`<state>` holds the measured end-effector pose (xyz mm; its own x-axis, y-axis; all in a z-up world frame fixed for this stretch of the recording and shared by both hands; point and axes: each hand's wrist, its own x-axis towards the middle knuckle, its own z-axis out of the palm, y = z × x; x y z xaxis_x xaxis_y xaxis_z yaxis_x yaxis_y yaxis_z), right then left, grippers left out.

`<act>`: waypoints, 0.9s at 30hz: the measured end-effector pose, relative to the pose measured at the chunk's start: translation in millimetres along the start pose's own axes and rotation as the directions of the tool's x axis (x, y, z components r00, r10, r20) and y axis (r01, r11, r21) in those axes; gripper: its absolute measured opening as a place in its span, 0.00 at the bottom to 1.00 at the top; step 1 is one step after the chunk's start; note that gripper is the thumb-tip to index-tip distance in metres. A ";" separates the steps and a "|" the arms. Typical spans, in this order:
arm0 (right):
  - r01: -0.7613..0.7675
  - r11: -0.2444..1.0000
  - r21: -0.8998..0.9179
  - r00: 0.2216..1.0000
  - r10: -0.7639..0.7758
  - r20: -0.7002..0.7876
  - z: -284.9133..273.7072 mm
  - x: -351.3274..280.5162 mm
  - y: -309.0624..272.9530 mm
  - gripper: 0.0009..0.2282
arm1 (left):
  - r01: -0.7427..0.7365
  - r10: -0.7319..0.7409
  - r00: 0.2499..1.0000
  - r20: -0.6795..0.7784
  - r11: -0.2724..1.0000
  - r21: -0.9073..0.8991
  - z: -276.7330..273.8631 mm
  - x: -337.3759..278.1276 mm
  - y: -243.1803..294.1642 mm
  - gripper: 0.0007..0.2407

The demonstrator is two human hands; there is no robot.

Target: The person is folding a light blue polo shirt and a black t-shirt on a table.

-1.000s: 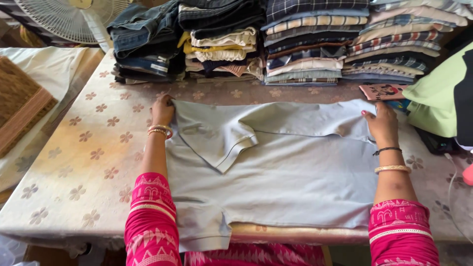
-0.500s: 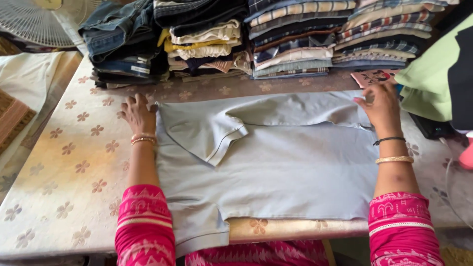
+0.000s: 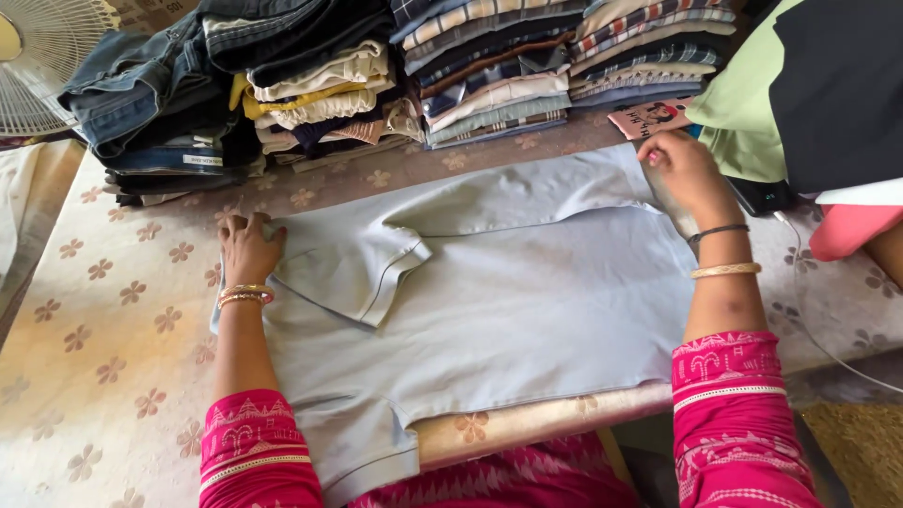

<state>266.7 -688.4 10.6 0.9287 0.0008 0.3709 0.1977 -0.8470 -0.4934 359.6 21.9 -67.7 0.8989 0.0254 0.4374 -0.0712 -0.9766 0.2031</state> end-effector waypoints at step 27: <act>0.020 0.979 -0.202 1.000 -0.016 0.021 34.5 7.1 26.3 0.17 | 0.152 -0.167 0.983 -0.077 0.973 -0.177 -34.8 2.3 5.2 0.16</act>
<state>289.3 -692.4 -26.8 0.9318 0.0252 0.3620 0.1484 -0.9368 -0.3169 346.3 24.3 -35.2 0.8623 0.2045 0.4632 -0.0094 -0.9082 0.4185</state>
